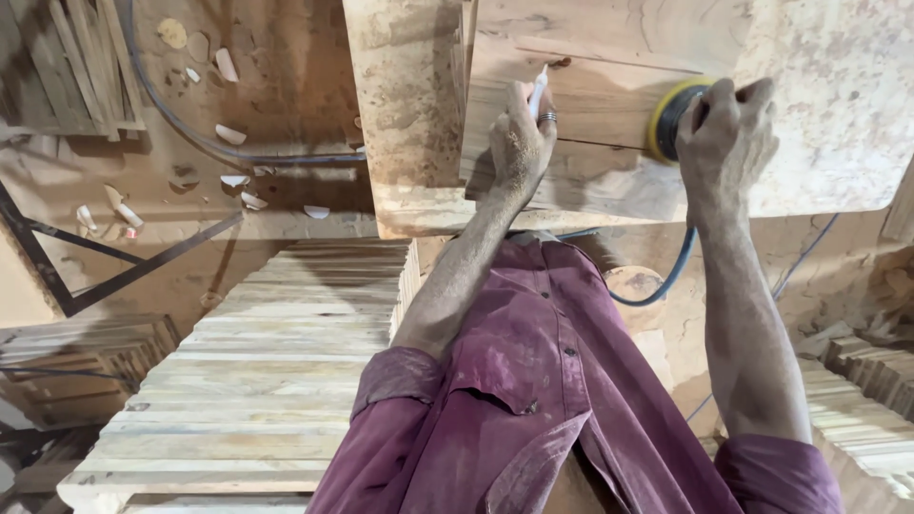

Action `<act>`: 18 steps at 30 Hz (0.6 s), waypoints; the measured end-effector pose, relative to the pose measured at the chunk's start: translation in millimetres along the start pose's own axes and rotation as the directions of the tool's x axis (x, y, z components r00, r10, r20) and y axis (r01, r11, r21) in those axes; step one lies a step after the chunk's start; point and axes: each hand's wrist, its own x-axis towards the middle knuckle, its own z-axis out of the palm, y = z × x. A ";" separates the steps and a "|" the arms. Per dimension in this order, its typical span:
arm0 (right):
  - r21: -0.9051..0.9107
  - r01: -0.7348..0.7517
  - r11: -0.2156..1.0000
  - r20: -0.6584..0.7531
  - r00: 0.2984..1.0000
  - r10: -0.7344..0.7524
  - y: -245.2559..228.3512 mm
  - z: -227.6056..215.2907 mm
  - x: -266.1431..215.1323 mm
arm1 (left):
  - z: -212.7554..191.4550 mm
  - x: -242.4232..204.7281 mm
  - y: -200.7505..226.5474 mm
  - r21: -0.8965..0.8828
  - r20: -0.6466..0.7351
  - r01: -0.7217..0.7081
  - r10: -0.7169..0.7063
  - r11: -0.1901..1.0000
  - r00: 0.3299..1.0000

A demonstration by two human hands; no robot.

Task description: The person sands several wooden boards using a power sander, holding the boards by hand and moving the sander across the surface.

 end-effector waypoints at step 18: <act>-0.035 0.364 0.931 -0.096 0.926 -0.366 -148.3 43.4 113.4 | -39.2 2.3 -35.4 -0.168 -0.232 0.053 -0.091 0.984 0.968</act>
